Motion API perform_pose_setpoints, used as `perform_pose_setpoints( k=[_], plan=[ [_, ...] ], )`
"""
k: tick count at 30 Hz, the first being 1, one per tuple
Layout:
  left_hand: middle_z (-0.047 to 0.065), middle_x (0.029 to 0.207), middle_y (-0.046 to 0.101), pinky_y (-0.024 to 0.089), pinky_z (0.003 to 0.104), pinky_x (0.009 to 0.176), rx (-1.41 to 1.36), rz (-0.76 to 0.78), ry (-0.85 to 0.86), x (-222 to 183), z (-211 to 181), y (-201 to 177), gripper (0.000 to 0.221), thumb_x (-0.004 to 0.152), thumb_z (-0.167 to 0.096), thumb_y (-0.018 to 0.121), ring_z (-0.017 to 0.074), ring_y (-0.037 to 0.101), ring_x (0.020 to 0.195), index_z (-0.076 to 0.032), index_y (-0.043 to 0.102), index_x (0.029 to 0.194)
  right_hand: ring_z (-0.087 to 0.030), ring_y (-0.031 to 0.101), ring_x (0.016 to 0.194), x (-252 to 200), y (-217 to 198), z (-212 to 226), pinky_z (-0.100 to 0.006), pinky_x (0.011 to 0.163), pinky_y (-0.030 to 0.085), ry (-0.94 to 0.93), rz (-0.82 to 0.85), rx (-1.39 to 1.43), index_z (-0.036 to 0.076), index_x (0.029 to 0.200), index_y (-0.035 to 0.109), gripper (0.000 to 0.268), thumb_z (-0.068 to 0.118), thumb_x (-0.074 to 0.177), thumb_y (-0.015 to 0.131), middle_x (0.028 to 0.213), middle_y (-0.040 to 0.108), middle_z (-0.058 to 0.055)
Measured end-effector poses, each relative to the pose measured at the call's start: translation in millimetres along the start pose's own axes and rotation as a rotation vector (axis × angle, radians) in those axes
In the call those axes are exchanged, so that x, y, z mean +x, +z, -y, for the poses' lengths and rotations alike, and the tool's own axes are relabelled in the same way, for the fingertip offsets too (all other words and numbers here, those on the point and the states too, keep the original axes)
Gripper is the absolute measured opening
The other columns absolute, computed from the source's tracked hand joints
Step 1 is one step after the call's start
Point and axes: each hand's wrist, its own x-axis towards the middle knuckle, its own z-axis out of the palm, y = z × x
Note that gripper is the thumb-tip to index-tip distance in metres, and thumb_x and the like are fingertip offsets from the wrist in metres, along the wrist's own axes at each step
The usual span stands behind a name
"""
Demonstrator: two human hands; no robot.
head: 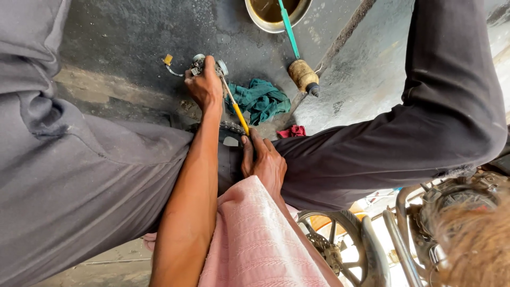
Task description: Cleaning a motorcycle carburetor using tools and a cleaning solution.
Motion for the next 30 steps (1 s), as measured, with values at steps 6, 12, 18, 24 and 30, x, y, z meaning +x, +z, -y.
perform_pose_setpoints(
  k=[6,12,18,24,30],
  plan=[
    [0.027,0.122,0.059,0.053,0.042,0.09,-0.014,0.004,-0.004,-7,-8,-5,0.107,0.074,-0.07,0.055,0.0337,0.065,0.11,0.015,0.043,0.138,-0.034,0.069,0.069,-2,2,-3,-0.047,0.06,0.052,-0.038,-0.02,-0.008,0.012,0.127,0.071,0.032,0.029,0.101,0.064,0.085,0.069,-0.011],
    [0.023,0.108,0.066,0.055,0.043,0.08,-0.191,-0.101,-0.005,-4,-6,8,0.086,0.072,-0.061,0.066,0.0317,0.072,0.095,0.01,0.059,0.119,-0.037,0.074,0.079,-1,1,-13,-0.044,0.067,0.057,0.017,-0.004,0.221,0.006,0.122,0.072,0.03,0.028,0.102,0.064,0.091,0.072,-0.023],
    [0.019,0.098,0.073,0.057,0.041,0.071,-0.13,-0.043,0.078,-19,-8,-8,0.066,0.077,-0.055,0.067,0.0263,0.074,0.081,0.001,0.065,0.111,-0.042,0.072,0.079,5,-14,-5,-0.047,0.067,0.054,0.077,0.071,0.205,0.006,0.119,0.072,0.031,0.027,0.097,0.066,0.084,0.071,-0.026],
    [0.011,0.089,0.076,0.06,0.039,0.062,-0.479,0.051,-0.015,-18,-20,0,0.055,0.072,-0.052,0.073,0.022,0.073,0.071,-0.004,0.067,0.099,-0.041,0.072,0.087,-1,-25,-9,-0.046,0.072,0.055,-0.105,-0.034,0.271,0.004,0.12,0.07,0.029,0.023,0.098,0.066,0.093,0.072,-0.027],
    [0.008,0.091,0.065,0.055,0.041,0.062,-0.889,0.386,-0.145,-71,-91,-22,0.054,0.081,-0.059,0.068,0.0206,0.064,0.076,-0.009,0.064,0.101,-0.01,0.053,0.066,-5,-62,-31,-0.025,0.055,0.042,0.197,0.024,0.851,0.001,0.134,0.066,0.036,0.017,0.102,0.063,0.084,0.063,-0.009]
  ],
)
